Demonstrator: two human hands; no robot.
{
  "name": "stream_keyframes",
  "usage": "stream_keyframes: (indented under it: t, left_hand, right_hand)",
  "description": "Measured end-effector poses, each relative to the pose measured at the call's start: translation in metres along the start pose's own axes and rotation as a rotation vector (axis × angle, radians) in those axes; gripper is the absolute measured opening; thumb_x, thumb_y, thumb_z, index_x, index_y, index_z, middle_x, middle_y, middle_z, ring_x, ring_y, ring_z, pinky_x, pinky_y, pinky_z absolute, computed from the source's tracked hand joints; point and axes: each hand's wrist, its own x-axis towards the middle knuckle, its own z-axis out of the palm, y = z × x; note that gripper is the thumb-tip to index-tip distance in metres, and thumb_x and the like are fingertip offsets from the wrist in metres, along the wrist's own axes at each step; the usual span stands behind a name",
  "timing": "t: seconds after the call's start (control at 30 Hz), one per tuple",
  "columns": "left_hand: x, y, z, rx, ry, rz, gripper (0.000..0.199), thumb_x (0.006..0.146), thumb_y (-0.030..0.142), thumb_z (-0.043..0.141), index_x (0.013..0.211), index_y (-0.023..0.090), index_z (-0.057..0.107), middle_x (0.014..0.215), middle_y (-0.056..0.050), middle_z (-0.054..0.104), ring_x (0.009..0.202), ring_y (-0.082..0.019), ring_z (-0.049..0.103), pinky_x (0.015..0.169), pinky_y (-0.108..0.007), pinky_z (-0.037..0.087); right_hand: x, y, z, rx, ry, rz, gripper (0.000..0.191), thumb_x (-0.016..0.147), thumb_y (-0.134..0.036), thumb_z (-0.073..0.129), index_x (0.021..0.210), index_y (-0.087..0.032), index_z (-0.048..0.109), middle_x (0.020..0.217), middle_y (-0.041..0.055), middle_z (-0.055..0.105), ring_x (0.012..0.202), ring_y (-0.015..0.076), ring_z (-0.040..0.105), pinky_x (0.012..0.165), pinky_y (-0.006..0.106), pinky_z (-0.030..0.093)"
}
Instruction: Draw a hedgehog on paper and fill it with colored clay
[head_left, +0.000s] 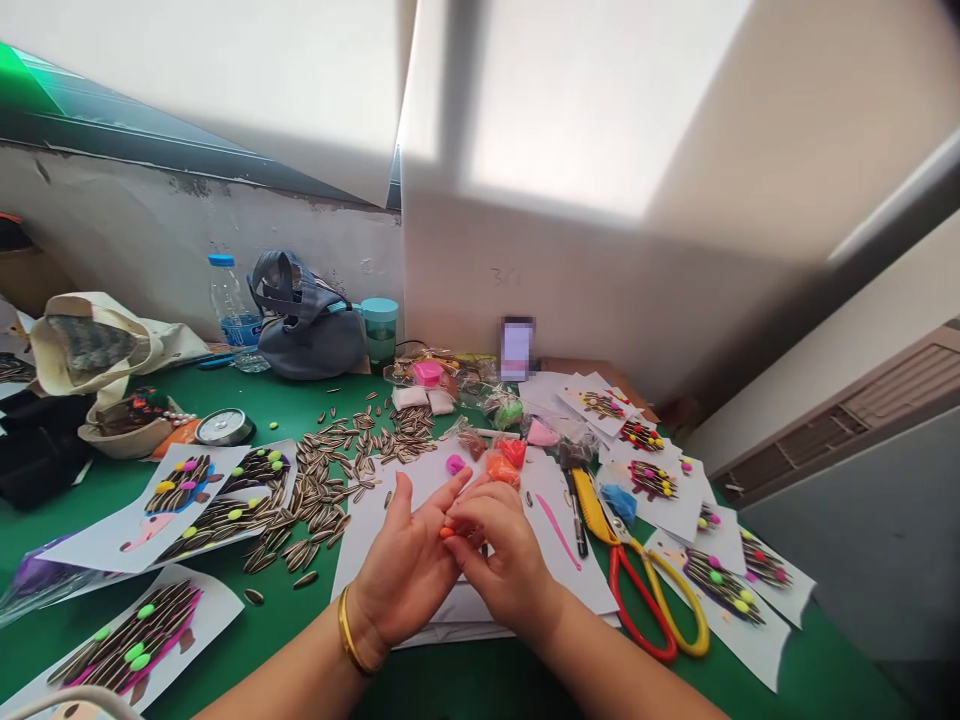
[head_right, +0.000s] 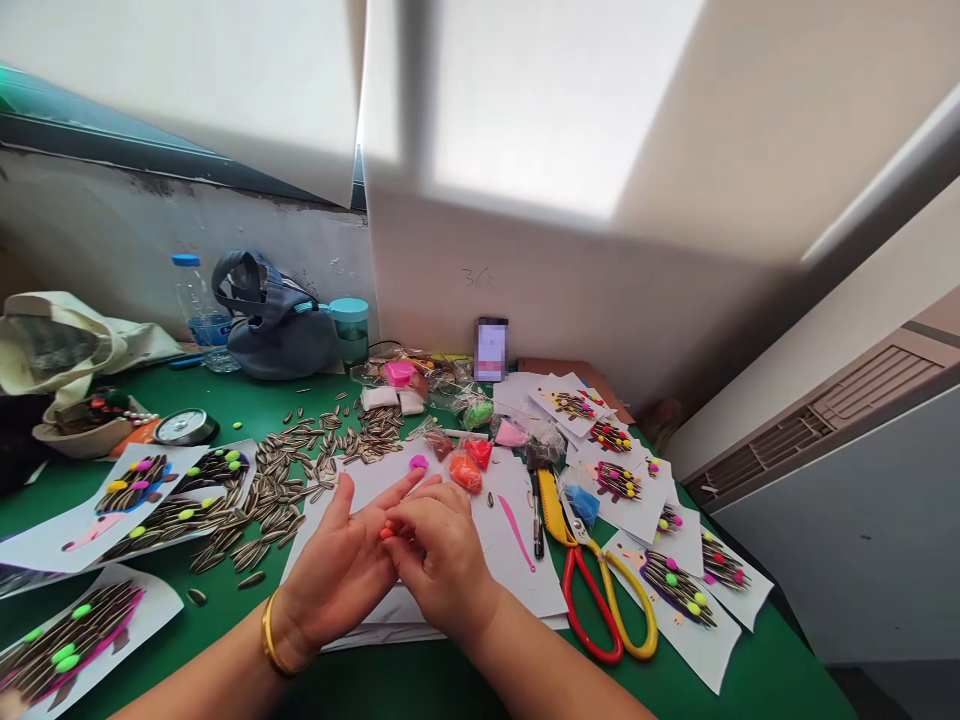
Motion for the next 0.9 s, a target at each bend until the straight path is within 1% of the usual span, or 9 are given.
stream_keyframes:
  t: [0.13, 0.2, 0.3, 0.4, 0.53, 0.63, 0.73, 0.83, 0.9]
  left_hand:
    - [0.000, -0.002, -0.004, 0.277, 0.121, 0.137, 0.043, 0.092, 0.052, 0.051, 0.120, 0.021, 0.064, 0.124, -0.011, 0.063, 0.111, -0.023, 0.058, 0.093, -0.034, 0.045]
    - [-0.001, -0.003, -0.006, 0.421, 0.117, 0.160, 0.032, 0.090, 0.042, 0.059, 0.110, 0.019, 0.069, 0.117, -0.011, 0.066, 0.106, -0.022, 0.059, 0.090, -0.032, 0.046]
    - [-0.001, -0.003, -0.007, 0.502, 0.077, 0.122, 0.028, 0.088, 0.037, 0.064, 0.105, 0.018, 0.072, 0.108, -0.011, 0.068, 0.100, -0.021, 0.059, 0.087, -0.031, 0.046]
    - [0.001, -0.004, -0.009, 0.488, 0.096, 0.108, 0.027, 0.086, 0.037, 0.067, 0.101, 0.016, 0.074, 0.100, -0.010, 0.069, 0.093, -0.019, 0.059, 0.085, -0.030, 0.045]
    - [0.004, -0.002, -0.014, 0.476, 0.147, 0.110, 0.028, 0.083, 0.039, 0.070, 0.097, 0.015, 0.075, 0.095, -0.009, 0.069, 0.089, -0.017, 0.058, 0.082, -0.027, 0.044]
    - [0.006, 0.001, -0.017, 0.467, 0.225, 0.114, 0.028, 0.077, 0.041, 0.075, 0.089, 0.015, 0.075, 0.090, -0.006, 0.069, 0.082, -0.014, 0.056, 0.076, -0.025, 0.043]
    - [0.007, 0.004, -0.020, 0.536, 0.272, 0.135, 0.030, 0.073, 0.043, 0.078, 0.081, 0.014, 0.072, 0.082, -0.004, 0.066, 0.075, -0.013, 0.054, 0.072, -0.025, 0.042]
    - [0.007, 0.003, -0.022, 0.669, 0.245, 0.168, 0.032, 0.075, 0.045, 0.076, 0.077, 0.014, 0.068, 0.074, -0.002, 0.061, 0.070, -0.012, 0.050, 0.068, -0.025, 0.039]
    - [0.007, 0.001, -0.022, 0.727, 0.204, 0.164, 0.033, 0.076, 0.045, 0.075, 0.077, 0.014, 0.067, 0.073, -0.001, 0.060, 0.070, -0.012, 0.050, 0.069, -0.026, 0.038]
  right_hand:
    - [-0.004, 0.006, -0.005, 0.028, 0.113, 0.026, 0.045, 0.088, -0.015, 0.058, 0.130, -0.028, 0.048, 0.097, 0.0027, 0.069, 0.100, 0.0218, 0.061, 0.096, 0.046, 0.045]
    - [-0.004, 0.009, -0.008, 0.004, 0.140, 0.026, 0.052, 0.089, -0.015, 0.058, 0.136, -0.031, 0.042, 0.098, 0.0014, 0.071, 0.105, 0.0223, 0.061, 0.102, 0.049, 0.041]
    - [-0.003, 0.010, -0.012, -0.041, 0.127, 0.021, 0.054, 0.090, -0.017, 0.059, 0.138, -0.031, 0.041, 0.100, 0.0010, 0.073, 0.111, 0.0232, 0.059, 0.103, 0.050, 0.039]
    - [-0.002, 0.010, -0.013, -0.101, 0.100, -0.011, 0.054, 0.090, -0.016, 0.059, 0.138, -0.030, 0.042, 0.101, 0.0012, 0.074, 0.114, 0.0234, 0.059, 0.104, 0.050, 0.038]
    - [-0.003, 0.010, -0.012, -0.235, 0.050, -0.110, 0.054, 0.088, -0.013, 0.058, 0.139, -0.026, 0.044, 0.119, 0.0070, 0.069, 0.126, 0.0255, 0.053, 0.107, 0.052, 0.036]
    - [-0.003, 0.011, -0.015, -0.275, 0.010, -0.147, 0.054, 0.088, -0.013, 0.057, 0.140, -0.025, 0.044, 0.128, 0.0091, 0.064, 0.132, 0.0264, 0.049, 0.109, 0.053, 0.035]
    - [-0.002, 0.014, -0.020, -0.214, 0.015, -0.069, 0.049, 0.089, -0.019, 0.059, 0.136, -0.026, 0.049, 0.128, 0.0082, 0.064, 0.132, 0.0266, 0.047, 0.108, 0.051, 0.037]
    - [0.000, 0.017, -0.024, -0.080, -0.003, 0.007, 0.029, 0.088, -0.025, 0.064, 0.117, -0.028, 0.065, 0.123, 0.0063, 0.066, 0.126, 0.0260, 0.052, 0.105, 0.047, 0.043]
    - [0.001, 0.017, -0.024, 0.009, -0.033, 0.029, 0.016, 0.088, -0.026, 0.066, 0.103, -0.028, 0.070, 0.115, 0.0050, 0.069, 0.118, 0.0246, 0.056, 0.102, 0.044, 0.045]
